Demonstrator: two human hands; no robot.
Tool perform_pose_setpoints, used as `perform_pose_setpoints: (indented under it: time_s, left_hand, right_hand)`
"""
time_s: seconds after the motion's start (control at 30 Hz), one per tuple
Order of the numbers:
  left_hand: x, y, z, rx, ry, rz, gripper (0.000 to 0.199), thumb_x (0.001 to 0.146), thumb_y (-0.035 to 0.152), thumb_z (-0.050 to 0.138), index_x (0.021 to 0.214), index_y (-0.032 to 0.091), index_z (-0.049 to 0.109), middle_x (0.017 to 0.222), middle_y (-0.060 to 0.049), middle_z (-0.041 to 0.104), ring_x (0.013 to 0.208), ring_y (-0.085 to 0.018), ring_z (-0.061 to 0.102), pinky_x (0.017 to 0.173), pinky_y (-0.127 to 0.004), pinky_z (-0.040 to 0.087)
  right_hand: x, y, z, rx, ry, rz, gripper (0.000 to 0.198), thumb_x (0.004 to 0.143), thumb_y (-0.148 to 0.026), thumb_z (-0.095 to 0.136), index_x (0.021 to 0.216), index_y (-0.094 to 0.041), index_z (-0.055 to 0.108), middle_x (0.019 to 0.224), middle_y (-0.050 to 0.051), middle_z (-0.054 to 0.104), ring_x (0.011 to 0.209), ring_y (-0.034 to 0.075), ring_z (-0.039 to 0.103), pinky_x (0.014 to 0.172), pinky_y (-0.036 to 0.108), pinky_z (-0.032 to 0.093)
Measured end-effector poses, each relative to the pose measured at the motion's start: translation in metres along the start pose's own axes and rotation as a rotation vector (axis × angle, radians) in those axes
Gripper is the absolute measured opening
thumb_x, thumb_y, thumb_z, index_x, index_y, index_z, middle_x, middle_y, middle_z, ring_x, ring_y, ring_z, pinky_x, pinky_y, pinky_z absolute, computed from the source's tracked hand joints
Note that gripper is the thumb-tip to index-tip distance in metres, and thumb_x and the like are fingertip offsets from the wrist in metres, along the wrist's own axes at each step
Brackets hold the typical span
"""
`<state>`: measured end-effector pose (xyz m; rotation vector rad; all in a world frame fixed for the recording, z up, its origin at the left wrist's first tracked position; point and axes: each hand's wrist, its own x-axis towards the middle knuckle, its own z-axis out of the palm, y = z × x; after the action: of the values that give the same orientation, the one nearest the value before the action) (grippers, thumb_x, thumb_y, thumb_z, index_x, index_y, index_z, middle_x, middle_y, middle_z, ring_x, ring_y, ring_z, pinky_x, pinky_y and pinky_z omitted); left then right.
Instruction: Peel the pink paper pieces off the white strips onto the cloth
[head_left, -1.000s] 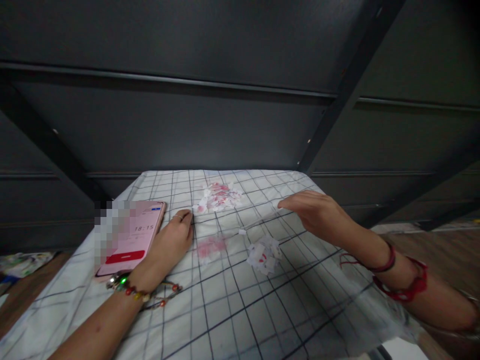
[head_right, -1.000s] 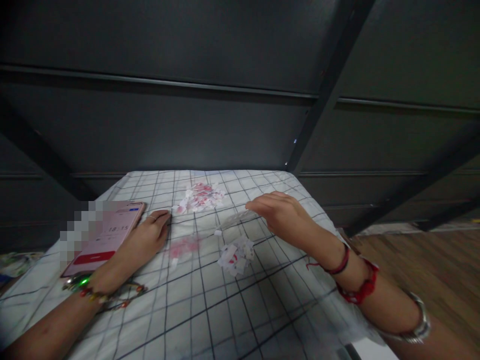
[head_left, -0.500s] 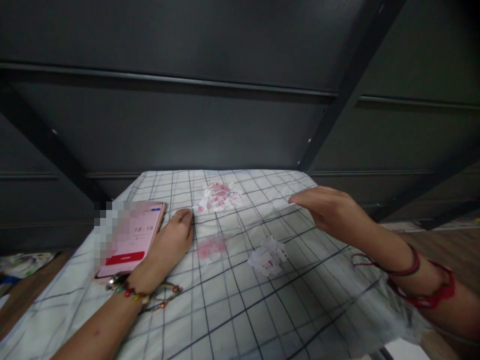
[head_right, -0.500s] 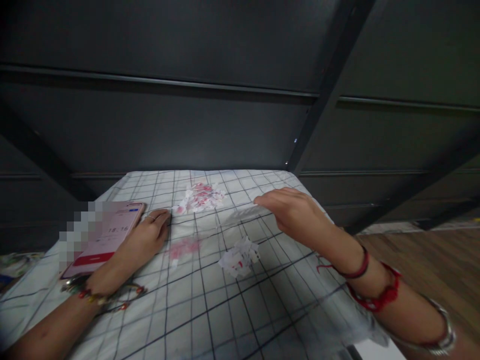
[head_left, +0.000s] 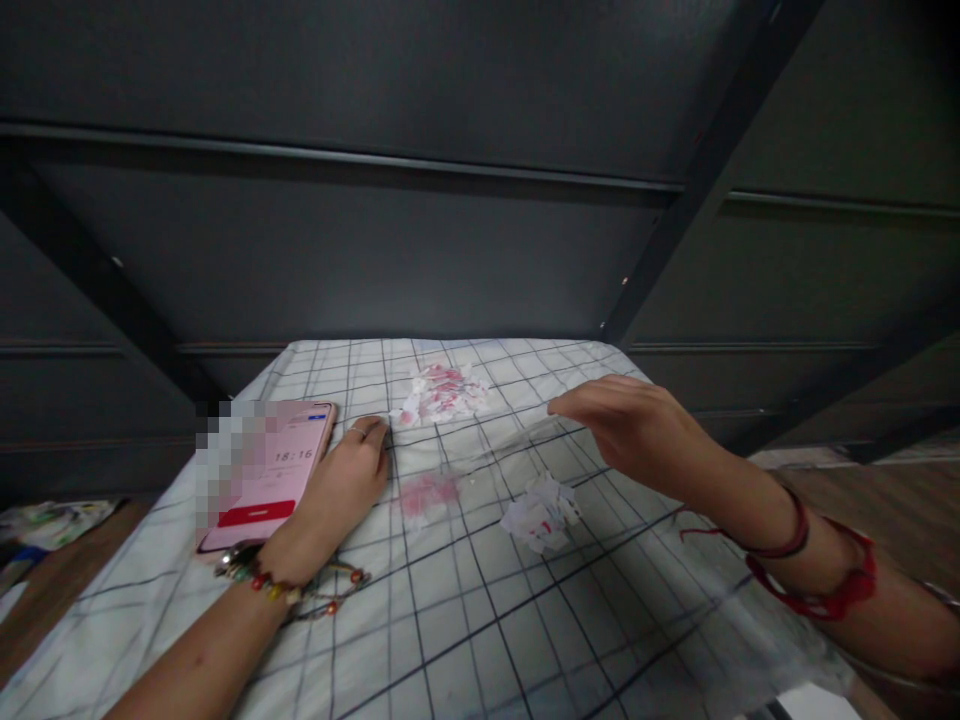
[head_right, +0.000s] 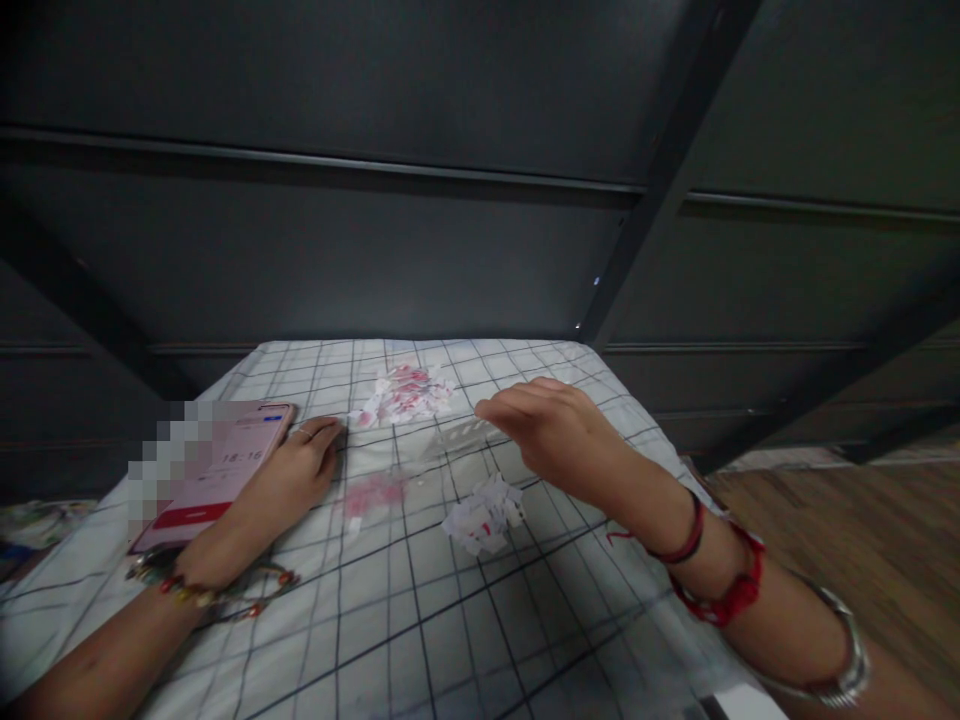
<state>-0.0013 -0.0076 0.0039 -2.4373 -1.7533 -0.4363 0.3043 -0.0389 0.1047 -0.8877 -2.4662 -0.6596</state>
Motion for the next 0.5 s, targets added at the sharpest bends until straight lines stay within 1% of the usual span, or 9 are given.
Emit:
perform_pose_setpoints:
  time_s: [0.13,0.3,0.4,0.5]
  left_hand:
    - [0.000,0.001,-0.002,-0.012,-0.010,-0.019,0.042,0.084,0.014,0.031,0.117,0.005,0.056,0.127,-0.020,0.055,0.109,-0.029,0.059,0.096,-0.042,0.047]
    - [-0.001,0.002,-0.005,-0.039,-0.039,-0.024,0.042,0.085,0.014,0.032,0.119,0.003,0.054,0.129,-0.021,0.053,0.111,-0.030,0.058,0.094,-0.043,0.048]
    - [-0.001,0.003,-0.007,-0.048,-0.057,-0.026,0.041,0.085,0.015,0.031,0.117,0.004,0.055,0.128,-0.020,0.054,0.108,-0.030,0.059,0.091,-0.044,0.049]
    - [-0.001,0.002,-0.008,-0.048,-0.045,-0.026,0.040,0.086,0.015,0.031,0.116,0.006,0.055,0.126,-0.020,0.055,0.108,-0.030,0.059,0.089,-0.045,0.050]
  right_hand:
    - [-0.005,0.004,-0.002,0.023,-0.027,-0.014,0.041,0.069,0.006,0.038,0.087,-0.020,0.065,0.075,-0.002,0.072,0.067,0.012,0.065,0.064,0.023,0.048]
    - [-0.003,-0.005,0.005,0.050,-0.054,-0.034,0.039,0.071,0.004,0.040,0.086,-0.021,0.066,0.075,-0.001,0.071,0.064,0.011,0.062,0.062,0.024,0.046]
    - [0.005,-0.008,0.006,0.098,-0.019,-0.045,0.039,0.071,0.004,0.040,0.086,-0.020,0.065,0.075,-0.001,0.071,0.066,0.012,0.062,0.064,0.024,0.046]
    - [0.011,-0.004,0.005,0.117,0.039,-0.024,0.041,0.070,0.006,0.038,0.087,-0.020,0.064,0.077,-0.001,0.071,0.072,0.012,0.064,0.068,0.024,0.048]
